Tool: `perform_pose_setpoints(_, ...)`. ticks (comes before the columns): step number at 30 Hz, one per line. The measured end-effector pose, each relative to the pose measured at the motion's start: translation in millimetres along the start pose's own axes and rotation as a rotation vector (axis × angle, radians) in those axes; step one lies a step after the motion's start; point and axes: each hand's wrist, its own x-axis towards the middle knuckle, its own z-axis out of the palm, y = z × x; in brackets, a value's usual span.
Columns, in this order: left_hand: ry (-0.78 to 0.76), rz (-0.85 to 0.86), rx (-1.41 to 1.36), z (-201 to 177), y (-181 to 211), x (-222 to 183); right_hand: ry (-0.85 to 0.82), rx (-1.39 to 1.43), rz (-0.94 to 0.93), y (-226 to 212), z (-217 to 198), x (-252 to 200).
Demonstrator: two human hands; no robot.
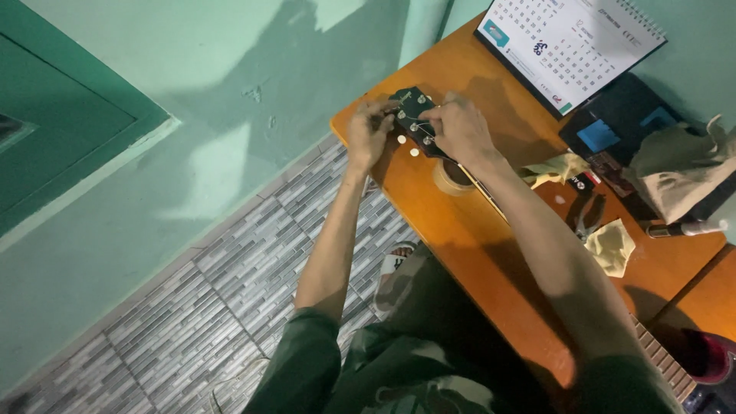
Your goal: Replacing and winding new strings on an electric guitar at a workbench.
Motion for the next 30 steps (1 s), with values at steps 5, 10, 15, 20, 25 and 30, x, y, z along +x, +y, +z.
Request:
perform_pose_setpoints(5,-0.001,-0.066,-0.006,4,-12,1,-0.019,-0.007,0.003,-11,-3,3)
perform_pose_setpoints(10,0.016,-0.016,0.008,1,-11,1,-0.021,-0.013,-0.013,-4,8,9)
perform_pose_setpoints(15,0.012,-0.008,0.019,0,1,-3,0.014,0.012,0.003,-3,11,7)
perform_pose_setpoints(20,0.0,-0.012,0.061,0,-3,-1,0.022,0.109,0.016,-11,2,-1)
perform_pose_setpoints(25,0.009,-0.05,0.029,2,-2,-3,0.042,0.1,-0.015,-4,6,2)
perform_pose_setpoints(30,0.007,-0.063,0.034,1,4,-3,0.05,0.113,-0.036,-6,6,-1)
